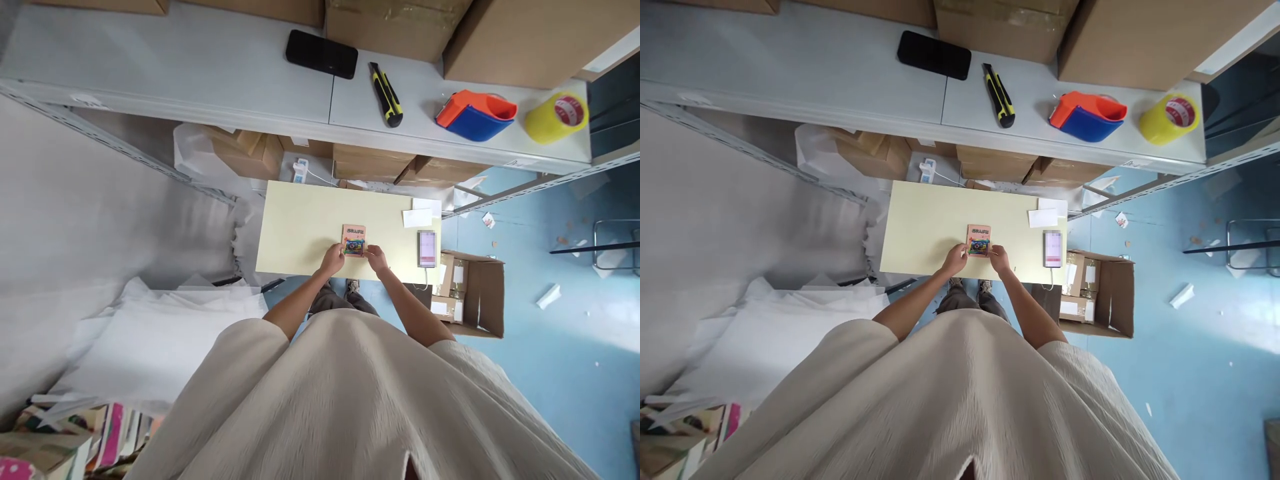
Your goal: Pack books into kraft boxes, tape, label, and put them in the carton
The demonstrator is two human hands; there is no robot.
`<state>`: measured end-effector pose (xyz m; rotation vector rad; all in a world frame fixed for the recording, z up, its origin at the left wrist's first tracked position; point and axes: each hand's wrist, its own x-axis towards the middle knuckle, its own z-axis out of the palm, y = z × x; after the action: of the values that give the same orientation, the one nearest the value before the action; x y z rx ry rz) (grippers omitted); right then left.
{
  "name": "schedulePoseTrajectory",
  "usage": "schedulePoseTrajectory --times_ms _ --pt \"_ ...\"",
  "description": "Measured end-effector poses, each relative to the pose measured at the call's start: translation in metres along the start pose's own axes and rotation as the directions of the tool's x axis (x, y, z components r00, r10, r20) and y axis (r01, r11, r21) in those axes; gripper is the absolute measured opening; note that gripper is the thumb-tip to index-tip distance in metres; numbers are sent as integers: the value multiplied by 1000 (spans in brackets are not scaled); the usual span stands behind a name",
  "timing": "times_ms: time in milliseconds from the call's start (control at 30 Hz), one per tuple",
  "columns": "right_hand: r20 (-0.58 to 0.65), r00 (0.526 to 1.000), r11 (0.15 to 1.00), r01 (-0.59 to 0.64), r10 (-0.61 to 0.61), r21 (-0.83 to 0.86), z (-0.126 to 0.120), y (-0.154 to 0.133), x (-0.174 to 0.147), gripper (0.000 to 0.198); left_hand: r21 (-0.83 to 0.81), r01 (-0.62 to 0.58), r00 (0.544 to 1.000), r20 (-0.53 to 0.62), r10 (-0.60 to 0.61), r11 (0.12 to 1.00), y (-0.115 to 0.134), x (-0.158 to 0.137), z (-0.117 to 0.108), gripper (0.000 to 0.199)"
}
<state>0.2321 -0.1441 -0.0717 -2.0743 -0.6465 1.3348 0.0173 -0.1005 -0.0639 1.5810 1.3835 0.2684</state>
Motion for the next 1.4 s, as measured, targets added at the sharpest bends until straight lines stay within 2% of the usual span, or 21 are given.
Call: schedulePoseTrajectory --times_ms 233,400,533,633,733,833,933,1167,1300,1400 --pt "35 999 1000 -19 19 3 5 0 -4 61 9 -4 992 129 2 1000 9 1 -3 45" --pt "24 998 998 -55 56 -35 4 -4 -2 53 61 10 981 191 -22 998 9 0 -3 50" --pt "71 996 998 -48 51 -34 7 -7 -4 45 32 8 984 175 -13 999 8 -1 -3 54" --pt "59 997 998 -41 44 -48 10 -10 -8 36 -53 38 984 179 -28 998 10 -1 -3 53" --pt "16 1000 997 -23 25 -73 12 -17 -13 31 -229 81 982 187 -38 970 20 3 -2 47" --pt "33 997 996 74 -72 -57 17 -25 -20 31 -420 59 989 145 3 905 32 7 -5 40" --pt "104 983 988 154 -154 0 26 -34 -26 36 -498 43 994 107 12 866 35 7 -18 38" --pt "298 940 986 154 -168 71 60 -45 -33 36 -371 81 994 -44 -105 925 7 -8 -61 36" --pt "269 955 991 133 -128 1 70 -40 -30 32 -298 152 979 -82 -184 943 -11 -11 -77 46" --pt "207 974 994 105 -94 -43 70 -34 -28 31 -214 165 983 -46 -179 963 -19 -11 -81 54"
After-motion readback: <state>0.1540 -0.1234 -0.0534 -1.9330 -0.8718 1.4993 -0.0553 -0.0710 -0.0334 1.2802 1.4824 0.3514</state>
